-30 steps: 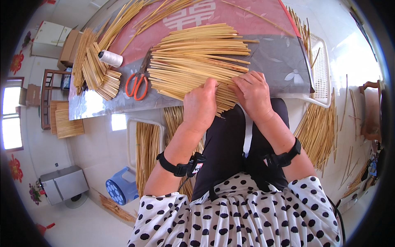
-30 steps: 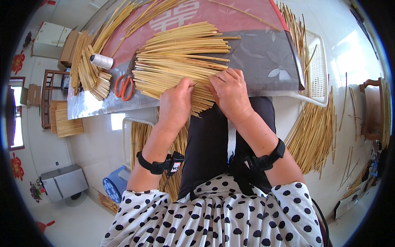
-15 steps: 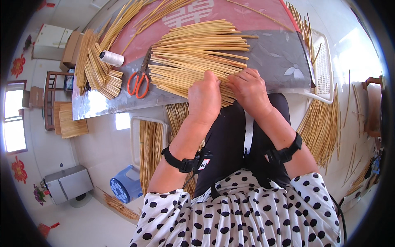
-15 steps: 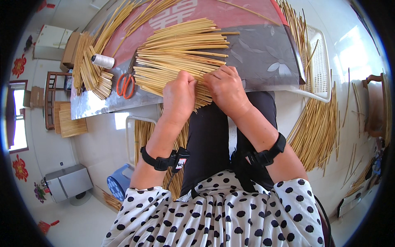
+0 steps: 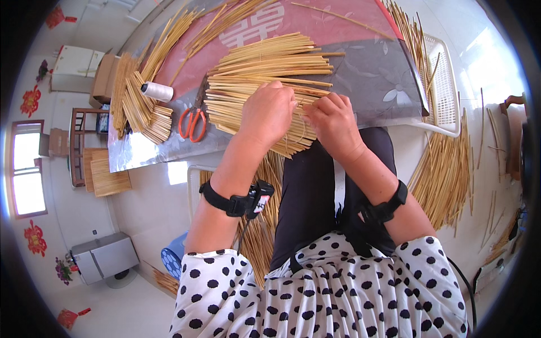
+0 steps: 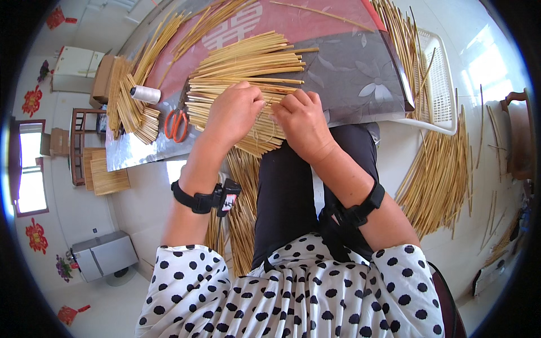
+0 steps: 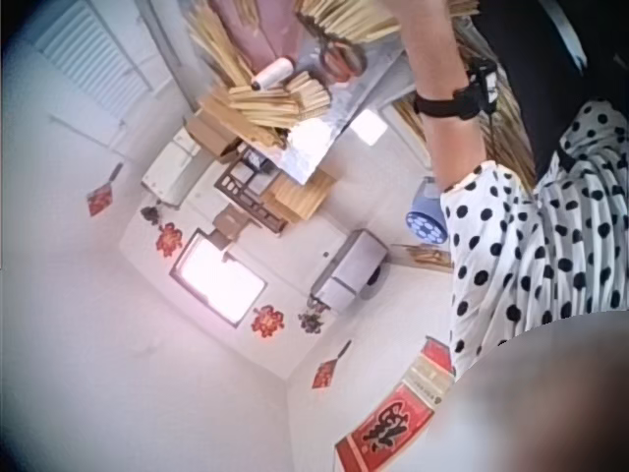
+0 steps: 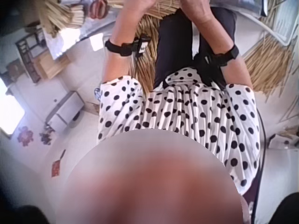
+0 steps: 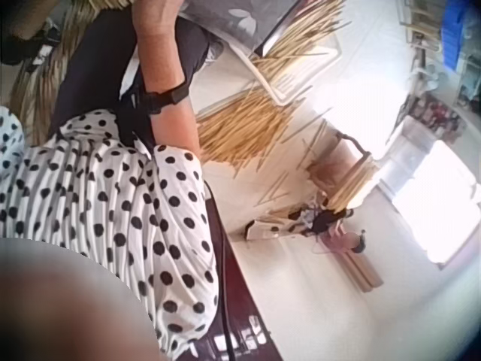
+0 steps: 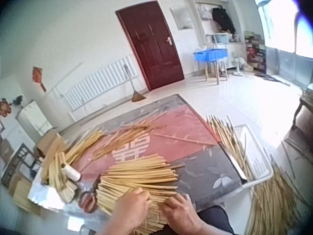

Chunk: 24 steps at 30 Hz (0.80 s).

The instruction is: The person is weaving or binding long dried stalks or straw together using thread and a needle.

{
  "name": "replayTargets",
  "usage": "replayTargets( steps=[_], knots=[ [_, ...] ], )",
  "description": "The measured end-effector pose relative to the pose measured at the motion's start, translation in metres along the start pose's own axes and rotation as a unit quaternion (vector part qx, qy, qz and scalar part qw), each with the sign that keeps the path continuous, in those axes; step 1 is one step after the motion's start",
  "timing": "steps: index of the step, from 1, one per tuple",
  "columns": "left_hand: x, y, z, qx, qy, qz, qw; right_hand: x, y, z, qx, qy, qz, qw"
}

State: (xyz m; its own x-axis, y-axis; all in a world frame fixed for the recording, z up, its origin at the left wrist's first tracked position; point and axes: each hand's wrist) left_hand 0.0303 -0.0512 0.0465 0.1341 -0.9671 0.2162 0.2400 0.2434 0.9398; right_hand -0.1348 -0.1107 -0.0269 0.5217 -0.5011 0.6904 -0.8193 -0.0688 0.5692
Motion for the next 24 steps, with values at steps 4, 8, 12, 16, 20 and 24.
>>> replayTargets(
  steps=[4, 8, 12, 16, 20, 24],
  knots=[
    [0.023, 0.005, -0.008, -0.052, 0.006, -0.149, 0.988, -0.001, 0.001, -0.001, -0.006, 0.010, 0.011, 1.000],
    [0.042, 0.011, -0.005, -0.066, 0.030, -0.270, 0.960, -0.001, 0.002, 0.001, -0.001, 0.012, 0.006, 1.000],
    [0.033, -0.011, -0.007, -0.040, -0.034, -0.184, 0.982, -0.001, -0.001, 0.003, 0.021, 0.022, 0.002, 1.000],
    [0.033, -0.022, 0.009, -0.035, -0.031, -0.036, 0.998, -0.002, -0.002, 0.004, -0.012, 0.000, -0.008, 1.000],
    [0.058, -0.023, 0.028, -0.070, -0.016, 0.030, 0.997, -0.006, -0.005, -0.003, -0.006, 0.047, -0.037, 0.998],
    [0.070, -0.015, 0.028, -0.196, 0.043, -0.072, 0.977, -0.002, -0.001, -0.002, -0.048, -0.011, -0.007, 0.999]
  ],
)
Point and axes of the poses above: each hand's wrist, its own x-axis towards the middle knuckle, its own y-axis out of the back of the hand, z = x × y, and after that the axes turned 5 degrees about z, right-handed
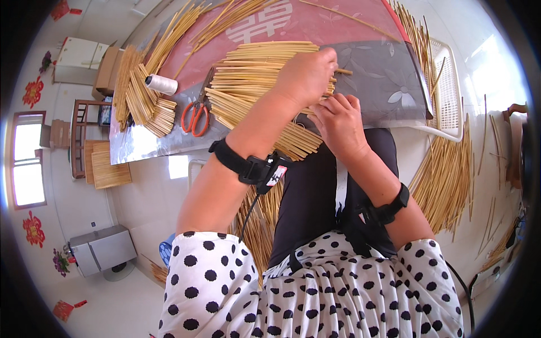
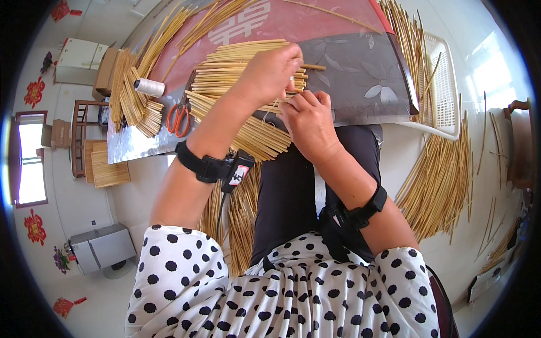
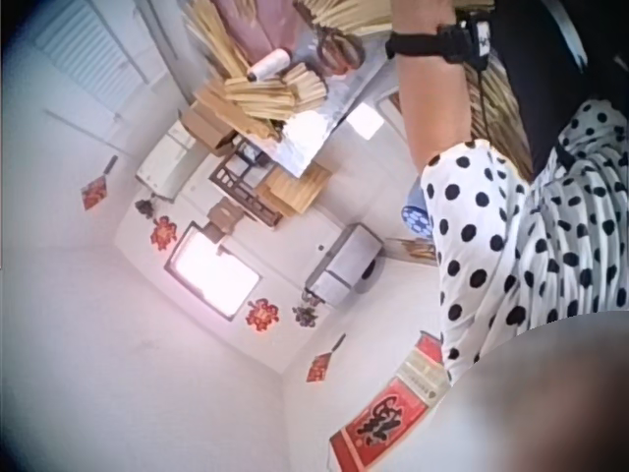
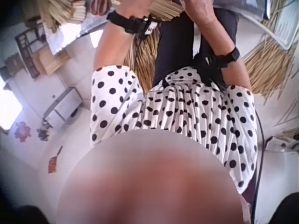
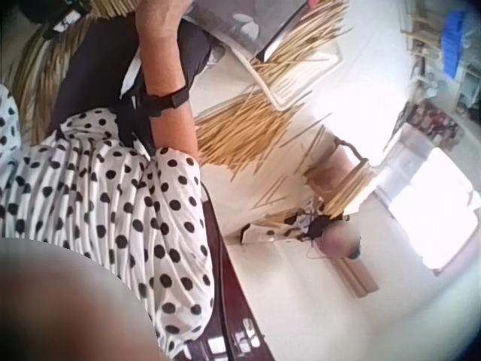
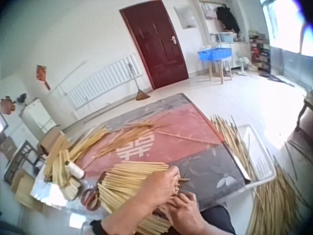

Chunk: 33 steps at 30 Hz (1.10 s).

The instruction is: The person is weaving or binding long dried stalks or straw together using thread and a needle.

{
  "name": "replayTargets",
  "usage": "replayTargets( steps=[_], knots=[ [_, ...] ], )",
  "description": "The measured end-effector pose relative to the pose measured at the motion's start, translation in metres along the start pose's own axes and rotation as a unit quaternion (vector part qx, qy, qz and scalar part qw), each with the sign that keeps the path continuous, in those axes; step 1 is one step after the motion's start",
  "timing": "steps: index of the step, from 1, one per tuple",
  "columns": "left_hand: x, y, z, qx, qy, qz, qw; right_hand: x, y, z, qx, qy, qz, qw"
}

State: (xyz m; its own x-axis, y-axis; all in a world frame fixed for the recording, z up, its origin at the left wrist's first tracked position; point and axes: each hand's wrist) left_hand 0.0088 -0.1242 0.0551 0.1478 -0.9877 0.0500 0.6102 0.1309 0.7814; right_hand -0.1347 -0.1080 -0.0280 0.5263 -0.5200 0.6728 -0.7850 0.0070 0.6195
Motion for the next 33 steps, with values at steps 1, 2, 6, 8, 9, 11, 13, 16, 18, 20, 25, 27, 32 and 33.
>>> replayTargets(
  steps=[1, 2, 6, 8, 9, 11, 13, 16, 18, 20, 25, 27, 32, 33],
  knots=[
    [0.001, 0.006, 0.004, 0.000, -0.001, -0.001, 1.000, 0.000, 0.000, 0.000, 0.003, -0.002, 0.007, 1.000],
    [0.001, 0.014, 0.009, -0.043, 0.046, -0.033, 0.997, -0.001, -0.001, 0.000, 0.006, -0.004, 0.013, 1.000],
    [-0.001, 0.027, 0.021, -0.216, 0.123, -0.044, 0.968, 0.002, 0.006, -0.003, 0.010, -0.001, 0.005, 1.000],
    [0.006, 0.027, 0.021, -0.277, 0.104, -0.010, 0.955, 0.001, 0.008, -0.003, 0.023, 0.027, -0.004, 0.999],
    [0.011, 0.027, 0.021, -0.336, 0.084, 0.023, 0.938, 0.000, 0.009, -0.004, 0.023, 0.027, -0.005, 0.999],
    [0.019, 0.029, 0.026, -0.352, 0.059, 0.054, 0.932, 0.001, 0.014, -0.006, -0.002, 0.034, -0.021, 0.999],
    [0.029, 0.031, 0.025, -0.369, 0.032, 0.085, 0.925, 0.001, 0.022, -0.010, -0.031, 0.024, -0.026, 0.999],
    [0.036, 0.030, 0.005, -0.443, 0.032, -0.004, 0.896, -0.004, 0.026, -0.022, -0.071, 0.008, -0.052, 0.996],
    [0.037, 0.024, -0.001, -0.405, 0.021, 0.033, 0.914, -0.005, 0.024, -0.028, -0.087, 0.004, -0.073, 0.994],
    [0.033, 0.020, 0.015, -0.402, 0.010, 0.066, 0.913, -0.008, 0.027, -0.026, -0.114, -0.014, -0.109, 0.987],
    [0.018, 0.043, 0.003, -0.011, -0.107, 0.056, 0.993, 0.002, 0.039, -0.023, -0.085, -0.027, -0.055, 0.995],
    [-0.003, 0.057, -0.007, 0.112, -0.155, 0.134, 0.972, 0.005, 0.045, -0.009, -0.093, -0.045, 0.000, 0.995],
    [-0.072, 0.074, -0.038, 0.307, -0.091, 0.191, 0.928, 0.020, 0.052, 0.029, -0.088, -0.070, 0.004, 0.994],
    [-0.085, 0.070, -0.057, 0.318, -0.136, 0.160, 0.924, 0.026, 0.052, 0.031, -0.073, -0.064, -0.007, 0.995]
  ],
)
Point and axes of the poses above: each hand's wrist, its own x-axis towards the middle knuckle, its own y-axis out of the back of the hand, z = x × y, and after that the axes turned 5 degrees about z, right-handed
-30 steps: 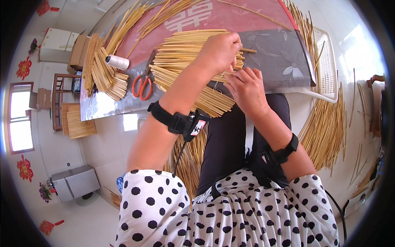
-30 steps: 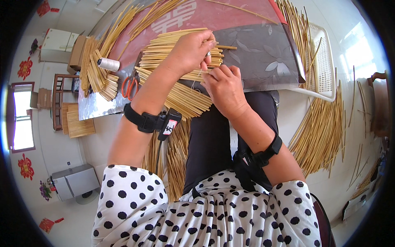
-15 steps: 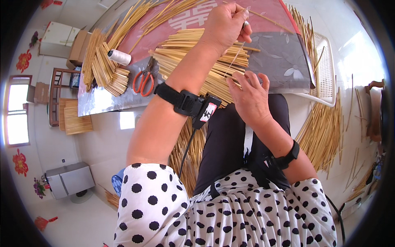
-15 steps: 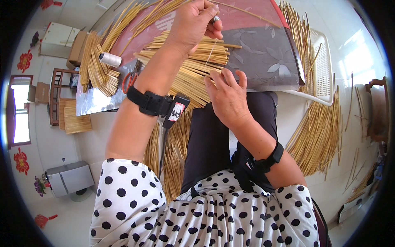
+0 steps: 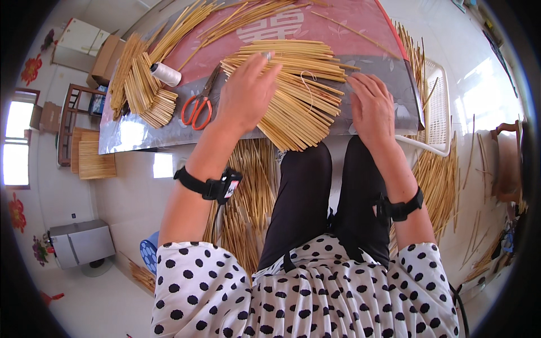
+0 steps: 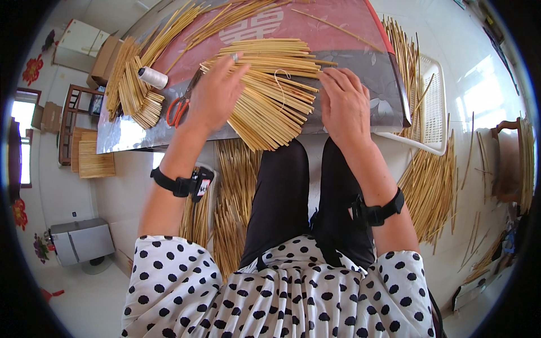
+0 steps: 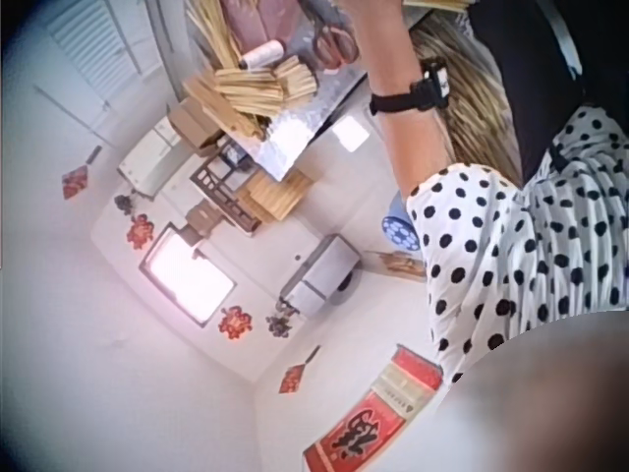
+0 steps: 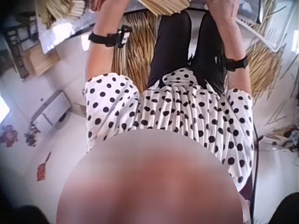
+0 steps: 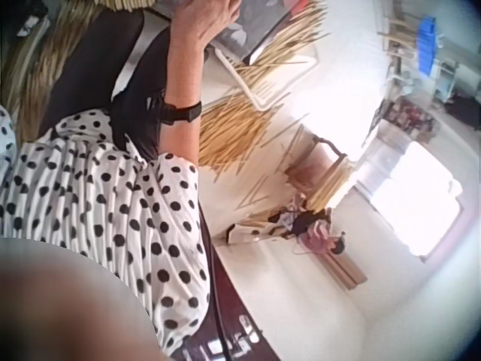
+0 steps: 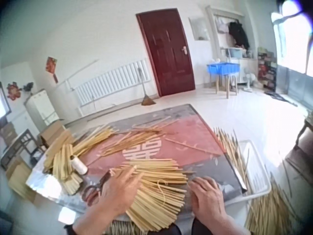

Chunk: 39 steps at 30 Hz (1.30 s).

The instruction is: The person is weaving or binding long dried stalks or straw together using thread and a needle.

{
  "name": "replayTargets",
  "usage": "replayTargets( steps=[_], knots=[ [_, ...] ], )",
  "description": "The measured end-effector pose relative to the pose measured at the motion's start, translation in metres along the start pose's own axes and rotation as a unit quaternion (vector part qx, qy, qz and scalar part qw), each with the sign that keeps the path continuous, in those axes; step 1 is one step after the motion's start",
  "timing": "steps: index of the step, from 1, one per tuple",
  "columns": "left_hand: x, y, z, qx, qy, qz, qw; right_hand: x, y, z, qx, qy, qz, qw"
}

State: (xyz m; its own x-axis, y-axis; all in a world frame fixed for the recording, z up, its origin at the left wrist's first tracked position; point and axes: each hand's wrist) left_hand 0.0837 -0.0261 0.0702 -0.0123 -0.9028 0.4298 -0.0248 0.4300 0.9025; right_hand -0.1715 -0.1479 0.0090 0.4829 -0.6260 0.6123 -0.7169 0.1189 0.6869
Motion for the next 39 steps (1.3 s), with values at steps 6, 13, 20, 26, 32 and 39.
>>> replayTargets(
  steps=[6, 13, 20, 26, 32, 39],
  knots=[
    [-0.067, -0.024, -0.016, -0.080, -0.009, -0.144, 0.986, 0.015, -0.036, -0.006, -0.051, 0.041, -0.145, 0.987],
    [-0.091, -0.013, 0.000, -0.030, -0.028, -0.180, 0.983, 0.031, -0.037, 0.001, -0.090, 0.044, -0.214, 0.972],
    [-0.076, -0.011, 0.025, -0.103, -0.021, -0.145, 0.984, 0.057, -0.030, 0.013, -0.118, 0.025, -0.129, 0.984],
    [-0.064, -0.029, 0.092, -0.076, 0.048, -0.019, 0.996, 0.030, 0.001, -0.009, 0.020, 0.045, -0.039, 0.998],
    [-0.057, -0.029, 0.124, -0.166, 0.083, -0.064, 0.981, -0.033, 0.035, -0.025, 0.036, 0.046, -0.122, 0.991],
    [-0.044, -0.031, 0.074, -0.085, -0.008, -0.137, 0.987, -0.055, 0.043, -0.033, -0.028, 0.016, -0.203, 0.979]
  ],
)
Point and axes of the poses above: each hand's wrist, its own x-axis towards the middle knuckle, its own y-axis out of the back of the hand, z = x × y, and after that the axes turned 5 degrees about z, right-handed
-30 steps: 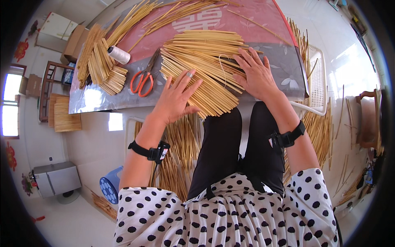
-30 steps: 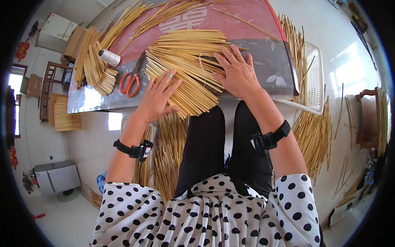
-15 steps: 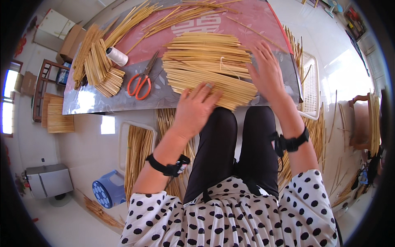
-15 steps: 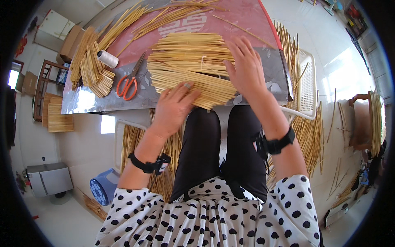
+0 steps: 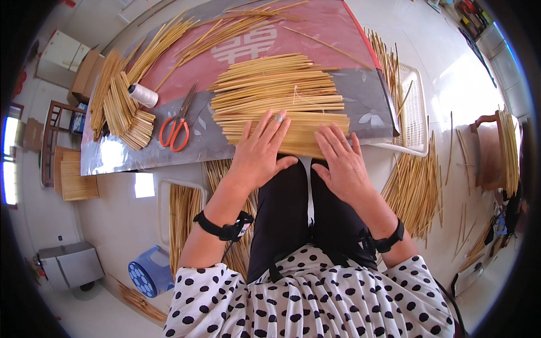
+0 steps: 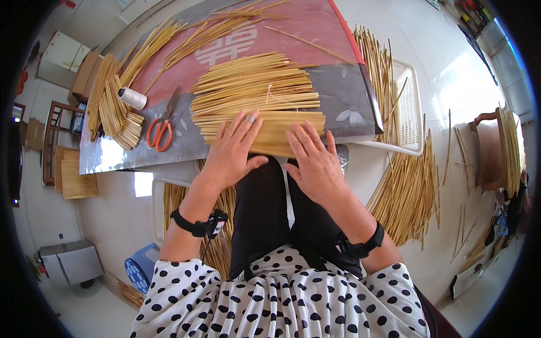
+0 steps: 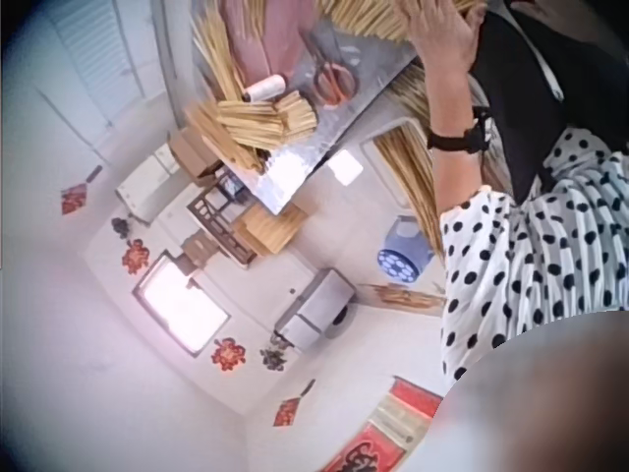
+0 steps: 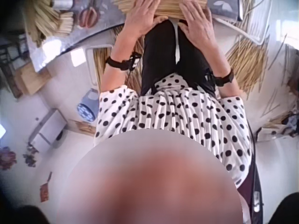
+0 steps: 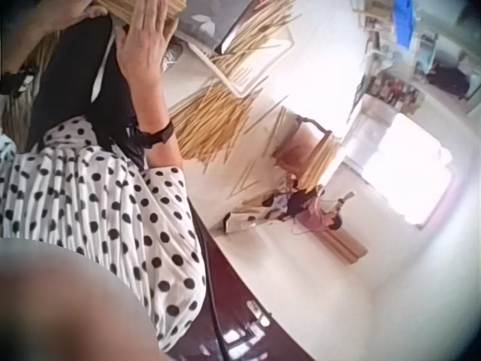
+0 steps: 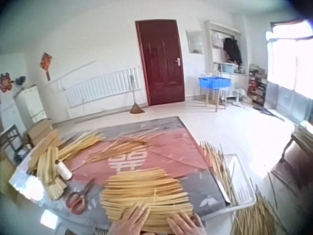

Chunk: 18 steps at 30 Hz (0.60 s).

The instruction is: The person is weaving or binding long dried stalks or straw together using thread and a needle.

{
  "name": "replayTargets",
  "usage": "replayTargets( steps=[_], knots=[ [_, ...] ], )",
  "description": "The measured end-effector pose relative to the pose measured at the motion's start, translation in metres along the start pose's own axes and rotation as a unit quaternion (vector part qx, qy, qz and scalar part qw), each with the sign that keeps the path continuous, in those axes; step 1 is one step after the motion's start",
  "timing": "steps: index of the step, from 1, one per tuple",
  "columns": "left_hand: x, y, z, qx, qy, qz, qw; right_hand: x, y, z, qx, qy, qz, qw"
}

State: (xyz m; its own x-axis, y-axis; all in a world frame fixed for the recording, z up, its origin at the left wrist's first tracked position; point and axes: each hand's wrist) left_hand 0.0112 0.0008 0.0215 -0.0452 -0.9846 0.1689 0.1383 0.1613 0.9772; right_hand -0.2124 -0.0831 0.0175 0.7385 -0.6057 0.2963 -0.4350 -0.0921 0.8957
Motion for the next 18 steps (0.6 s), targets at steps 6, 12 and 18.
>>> replayTargets(
  steps=[6, 12, 18],
  knots=[
    [-0.002, 0.012, 0.009, 0.042, 0.036, -0.068, 0.996, -0.006, -0.005, -0.004, 0.002, -0.028, -0.027, 0.999],
    [0.047, 0.006, -0.042, 0.002, 0.115, 0.013, 0.993, 0.009, 0.000, -0.017, -0.010, -0.008, -0.042, 0.999],
    [0.091, -0.020, -0.054, 0.048, 0.087, -0.005, 0.995, 0.023, -0.030, -0.014, -0.018, 0.016, -0.046, 0.999]
  ],
)
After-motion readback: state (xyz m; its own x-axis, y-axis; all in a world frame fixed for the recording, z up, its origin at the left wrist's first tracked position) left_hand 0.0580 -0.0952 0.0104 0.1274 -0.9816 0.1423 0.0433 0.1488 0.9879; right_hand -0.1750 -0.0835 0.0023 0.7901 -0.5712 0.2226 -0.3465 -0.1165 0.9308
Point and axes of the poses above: each hand's wrist, its own x-axis towards the middle knuckle, its own y-axis out of the back of the hand, z = x × y, and after that the axes turned 5 degrees about z, right-handed
